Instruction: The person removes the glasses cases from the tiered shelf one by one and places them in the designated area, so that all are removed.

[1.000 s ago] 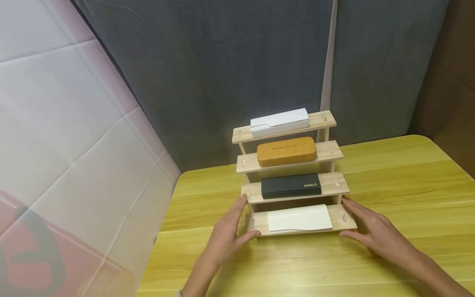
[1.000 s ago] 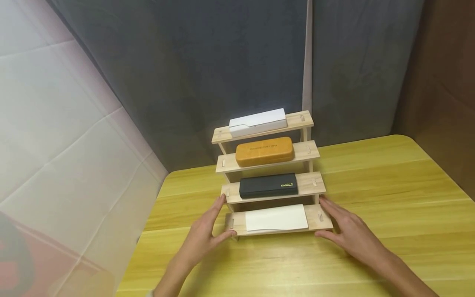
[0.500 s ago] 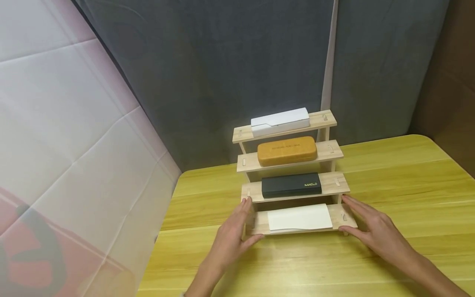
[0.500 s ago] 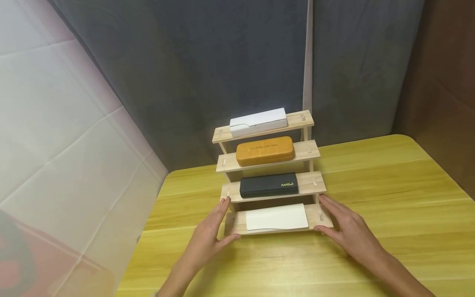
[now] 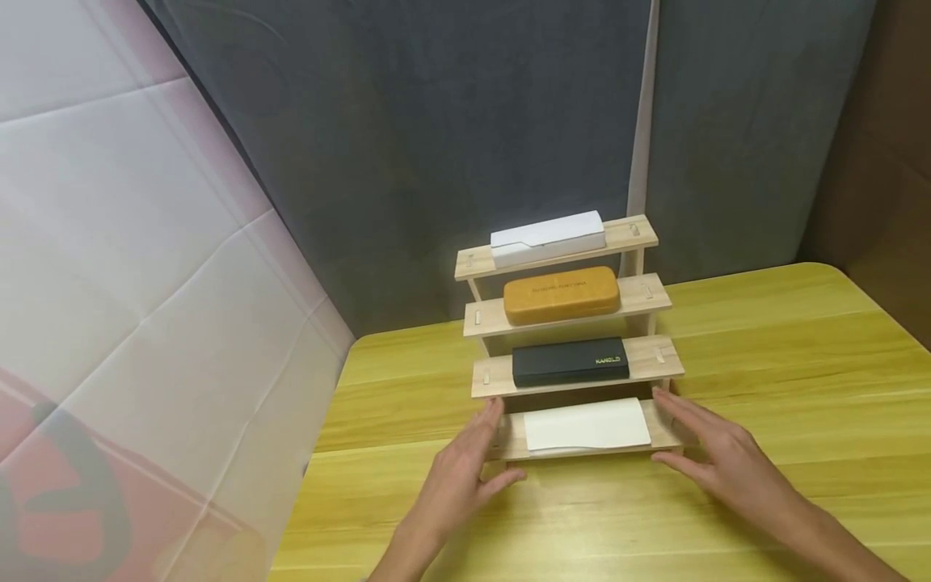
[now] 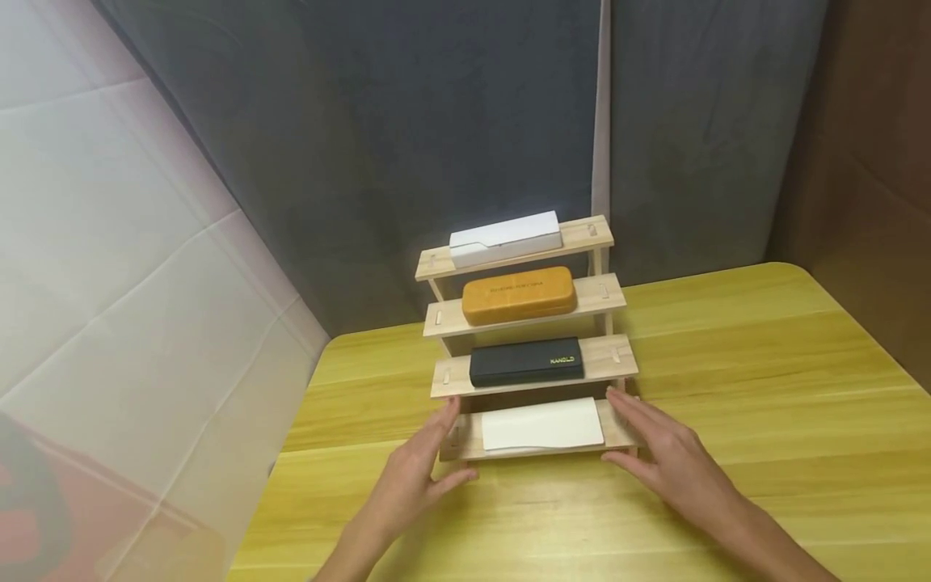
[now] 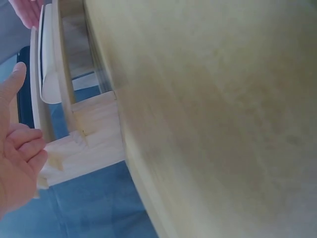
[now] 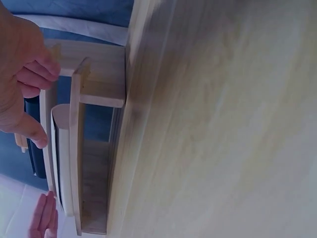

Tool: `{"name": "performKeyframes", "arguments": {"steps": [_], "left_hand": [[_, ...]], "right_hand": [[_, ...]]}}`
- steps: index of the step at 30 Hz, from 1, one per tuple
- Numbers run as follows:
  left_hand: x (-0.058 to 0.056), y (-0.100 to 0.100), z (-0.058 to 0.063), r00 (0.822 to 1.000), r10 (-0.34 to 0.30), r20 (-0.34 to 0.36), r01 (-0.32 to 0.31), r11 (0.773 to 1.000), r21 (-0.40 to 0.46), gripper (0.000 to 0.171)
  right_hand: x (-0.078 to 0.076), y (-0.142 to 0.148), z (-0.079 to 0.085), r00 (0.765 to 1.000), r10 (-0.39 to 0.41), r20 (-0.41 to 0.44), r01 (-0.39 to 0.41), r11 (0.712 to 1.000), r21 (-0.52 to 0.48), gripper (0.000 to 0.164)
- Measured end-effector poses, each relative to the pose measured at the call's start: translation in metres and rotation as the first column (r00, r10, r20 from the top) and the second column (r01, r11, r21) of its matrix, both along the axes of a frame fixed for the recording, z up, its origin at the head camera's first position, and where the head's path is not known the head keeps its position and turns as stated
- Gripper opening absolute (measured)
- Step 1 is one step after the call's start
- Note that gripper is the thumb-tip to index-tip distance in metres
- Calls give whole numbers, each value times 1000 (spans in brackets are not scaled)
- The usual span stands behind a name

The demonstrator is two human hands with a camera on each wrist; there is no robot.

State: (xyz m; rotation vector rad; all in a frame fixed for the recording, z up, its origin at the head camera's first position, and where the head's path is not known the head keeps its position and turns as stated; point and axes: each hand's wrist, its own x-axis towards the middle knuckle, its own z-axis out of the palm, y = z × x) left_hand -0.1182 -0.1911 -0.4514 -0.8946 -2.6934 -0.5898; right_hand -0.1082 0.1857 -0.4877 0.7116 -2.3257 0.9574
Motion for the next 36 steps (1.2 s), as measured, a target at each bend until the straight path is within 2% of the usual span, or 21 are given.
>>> {"name": "performKeyframes", "arguments": {"steps": [5,14,23,36], "left_hand": [[-1,-2,-4,998,28,54,-27,1000,-15,101],[-4,-5,-11,999,27,20,-27,1000,-7,98],[-7,-7,-11,996,51,77,-51,999,-1,92],[-11,-8,-14,989,93,117,-102,992,72,78]], "right_hand": [[-5,-7,-3,999,33,23,-33,999,5,90],[-10,-14,-7,998,45,32,-46,998,34,89],[-12,-17,-7,996,52,70,-53,999,2,88],[-14,-17,-8,986,89,144,-83,996,-44,84]]}}
